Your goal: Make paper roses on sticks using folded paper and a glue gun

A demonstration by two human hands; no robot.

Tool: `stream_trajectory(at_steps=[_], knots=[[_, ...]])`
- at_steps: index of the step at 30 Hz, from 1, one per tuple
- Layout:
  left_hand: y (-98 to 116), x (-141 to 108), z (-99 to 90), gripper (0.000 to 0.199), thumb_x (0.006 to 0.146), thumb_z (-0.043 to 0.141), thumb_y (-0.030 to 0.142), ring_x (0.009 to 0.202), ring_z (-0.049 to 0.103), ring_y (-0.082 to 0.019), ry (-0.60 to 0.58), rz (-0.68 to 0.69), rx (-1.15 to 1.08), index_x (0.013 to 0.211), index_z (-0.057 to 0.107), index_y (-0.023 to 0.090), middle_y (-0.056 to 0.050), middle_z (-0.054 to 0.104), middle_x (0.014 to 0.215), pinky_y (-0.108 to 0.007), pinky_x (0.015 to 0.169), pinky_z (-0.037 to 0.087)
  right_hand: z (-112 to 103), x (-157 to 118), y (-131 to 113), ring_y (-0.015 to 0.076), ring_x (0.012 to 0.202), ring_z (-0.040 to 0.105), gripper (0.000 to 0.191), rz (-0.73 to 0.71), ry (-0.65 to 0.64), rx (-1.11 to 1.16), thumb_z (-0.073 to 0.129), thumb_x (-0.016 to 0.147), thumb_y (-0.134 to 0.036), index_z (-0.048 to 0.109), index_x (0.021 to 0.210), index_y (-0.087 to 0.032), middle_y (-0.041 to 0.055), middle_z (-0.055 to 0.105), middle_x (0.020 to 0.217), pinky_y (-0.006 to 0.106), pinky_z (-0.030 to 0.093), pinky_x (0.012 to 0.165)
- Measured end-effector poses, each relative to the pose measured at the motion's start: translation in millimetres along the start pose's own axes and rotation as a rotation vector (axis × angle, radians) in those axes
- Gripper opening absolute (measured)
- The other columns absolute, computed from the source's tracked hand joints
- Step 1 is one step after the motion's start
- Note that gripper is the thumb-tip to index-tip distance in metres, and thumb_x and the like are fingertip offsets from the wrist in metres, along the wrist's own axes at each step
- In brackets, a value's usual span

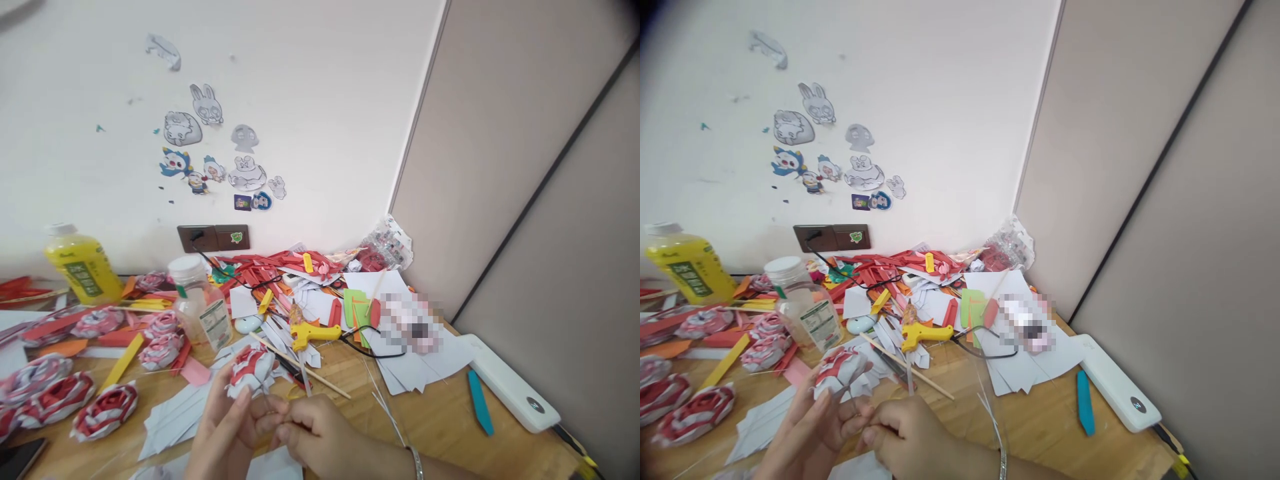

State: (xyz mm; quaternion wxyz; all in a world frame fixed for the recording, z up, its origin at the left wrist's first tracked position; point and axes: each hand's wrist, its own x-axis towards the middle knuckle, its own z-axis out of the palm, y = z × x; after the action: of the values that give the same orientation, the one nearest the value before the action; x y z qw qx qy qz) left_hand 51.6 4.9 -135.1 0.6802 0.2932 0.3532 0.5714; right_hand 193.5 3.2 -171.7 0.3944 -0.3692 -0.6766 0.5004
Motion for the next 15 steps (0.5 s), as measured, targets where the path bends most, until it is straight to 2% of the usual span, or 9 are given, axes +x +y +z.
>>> stream_trajectory(at_steps=[2, 7, 12, 15], knots=[[1.3, -2.7, 2.7, 0.059, 0.069, 0.073, 0.041, 0.060, 0.066, -0.020, -0.013, 0.024, 0.001, 0.119, 0.043, 0.036, 0.002, 0.069, 0.073, -0.029, 0.054, 0.052, 0.7, -0.6, 0.8, 0.0074, 0.045, 0.035, 0.016, -0.010, -0.003, -0.005, 0.050, 0.079, -0.009, 0.063, 0.073, -0.013, -0.0061, 0.041, 0.053, 0.019, 0.027, 0.044], [3.3, -6.4, 8.6, 0.053, 0.069, 0.074, 0.039, 0.064, 0.067, -0.017, 0.016, 0.046, -0.043, 0.115, 0.049, 0.033, -0.004, 0.067, 0.107, -0.025, 0.053, 0.051, 1.8, -0.3, 5.1, 0.0090, 0.047, 0.036, 0.016, -0.052, 0.004, -0.033, 0.048, 0.080, -0.018, 0.053, 0.065, -0.016, -0.0055, 0.039, 0.054, 0.021, 0.029, 0.046], [4.5, -4.4, 3.6, 0.049, 0.070, 0.073, 0.037, 0.081, 0.067, -0.022, 0.001, 0.048, -0.046, 0.114, 0.050, 0.033, -0.004, 0.066, 0.108, -0.028, 0.060, 0.051, -1.9, 2.2, 4.0, 0.0117, 0.055, 0.045, 0.023, -0.166, 0.083, -0.166, 0.045, 0.082, -0.027, 0.054, 0.064, -0.016, -0.0023, 0.047, 0.058, 0.021, 0.032, 0.051], [7.8, -0.6, 1.9, 0.045, 0.071, 0.070, 0.042, 0.090, 0.064, -0.023, 0.017, 0.090, 0.048, 0.112, 0.053, 0.032, -0.004, 0.063, 0.111, -0.029, 0.063, 0.052, -6.4, 0.9, -0.4, 0.0124, 0.056, 0.049, 0.026, -0.152, 0.101, -0.330, 0.043, 0.086, -0.028, 0.057, 0.067, -0.016, -0.0013, 0.051, 0.058, 0.022, 0.032, 0.052]])
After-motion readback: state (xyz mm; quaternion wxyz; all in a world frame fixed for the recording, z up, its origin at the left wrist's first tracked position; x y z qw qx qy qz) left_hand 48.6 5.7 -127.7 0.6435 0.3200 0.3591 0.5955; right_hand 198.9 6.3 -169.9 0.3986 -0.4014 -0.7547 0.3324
